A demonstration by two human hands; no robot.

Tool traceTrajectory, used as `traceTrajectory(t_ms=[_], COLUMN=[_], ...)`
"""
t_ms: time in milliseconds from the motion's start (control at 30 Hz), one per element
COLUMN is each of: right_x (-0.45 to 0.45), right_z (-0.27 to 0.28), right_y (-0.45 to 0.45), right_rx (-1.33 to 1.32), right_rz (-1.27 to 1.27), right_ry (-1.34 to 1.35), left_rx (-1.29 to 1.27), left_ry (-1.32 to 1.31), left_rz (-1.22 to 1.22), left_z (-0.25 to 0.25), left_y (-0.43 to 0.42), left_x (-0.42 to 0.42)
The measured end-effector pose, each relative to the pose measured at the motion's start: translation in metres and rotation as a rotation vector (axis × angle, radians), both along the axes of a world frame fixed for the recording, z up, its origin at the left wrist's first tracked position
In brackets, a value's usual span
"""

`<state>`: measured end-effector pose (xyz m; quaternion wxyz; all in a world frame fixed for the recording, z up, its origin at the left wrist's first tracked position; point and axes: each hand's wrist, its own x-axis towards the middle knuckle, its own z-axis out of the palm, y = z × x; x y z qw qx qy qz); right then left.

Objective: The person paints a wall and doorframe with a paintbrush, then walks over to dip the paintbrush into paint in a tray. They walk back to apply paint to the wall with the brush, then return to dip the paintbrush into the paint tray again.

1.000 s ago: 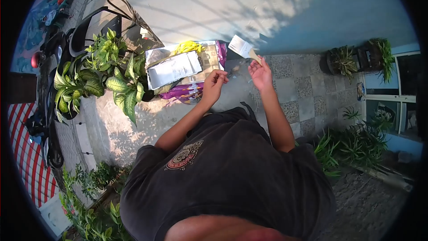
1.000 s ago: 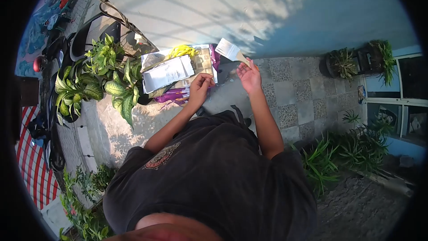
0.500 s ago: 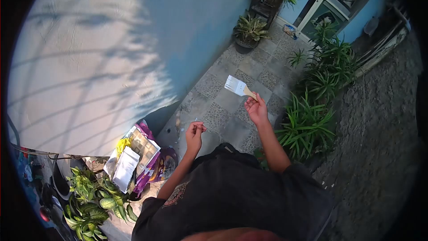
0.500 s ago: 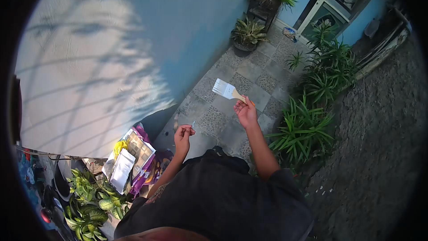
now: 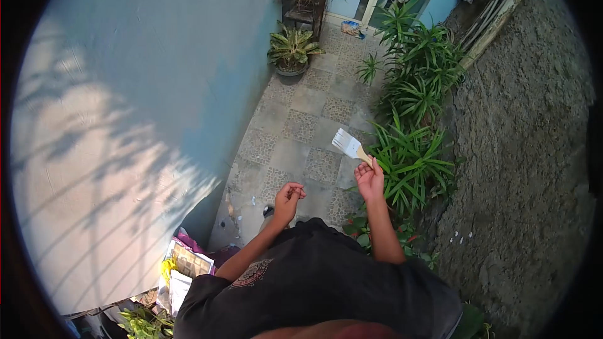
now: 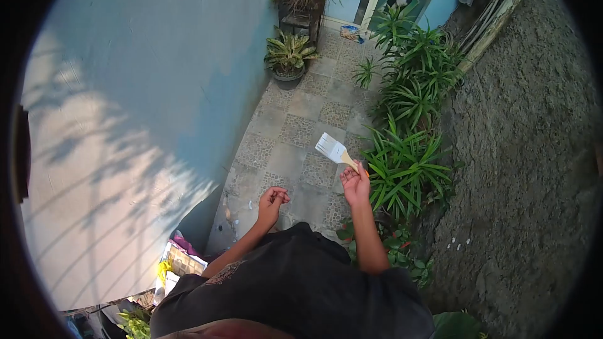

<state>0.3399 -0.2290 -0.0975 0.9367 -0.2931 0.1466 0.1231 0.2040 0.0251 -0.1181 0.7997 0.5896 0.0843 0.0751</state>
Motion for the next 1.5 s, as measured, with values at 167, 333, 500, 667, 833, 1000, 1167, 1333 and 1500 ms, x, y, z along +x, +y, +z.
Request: traceTrajectory(t_ms=[167,333,500,667,833,1000,1167,1333,1500], right_x=[0.036,0.095,0.161,0.21,0.247,0.306,0.385,0.481,0.58], right_z=[0.0,0.014,0.024,0.028,0.026,0.021,0.026,0.056,0.077], right_y=[-0.002,0.022,0.056,0.077,0.07,0.044,0.011,-0.023,-0.034], right_rx=[-0.014,-0.037,0.046,0.103,0.092,0.077,0.089,0.063,0.058], right_rz=[-0.111,-0.197,-0.249,-0.307,-0.361,-0.426,-0.436,-0.371,-0.322], right_ry=[0.004,-0.037,-0.043,-0.08,-0.076,-0.064,-0.06,-0.103,-0.182], left_rx=[-0.006,0.018,0.054,0.049,0.034,-0.014,-0.005,0.018,0.018], left_ry=[-0.012,-0.041,-0.058,-0.021,-0.001,-0.018,-0.029,-0.043,-0.035], left_rz=[-0.159,-0.262,-0.3,-0.327,-0.398,-0.466,-0.536,-0.492,-0.476], left_z=[-0.011,0.003,0.014,0.007,0.009,-0.004,0.0,0.027,0.027], left_y=[0.003,0.034,0.073,0.1,0.091,0.065,0.025,-0.018,-0.027], left_x=[0.068,0.155,0.225,0.276,0.334,0.414,0.512,0.597,0.659])
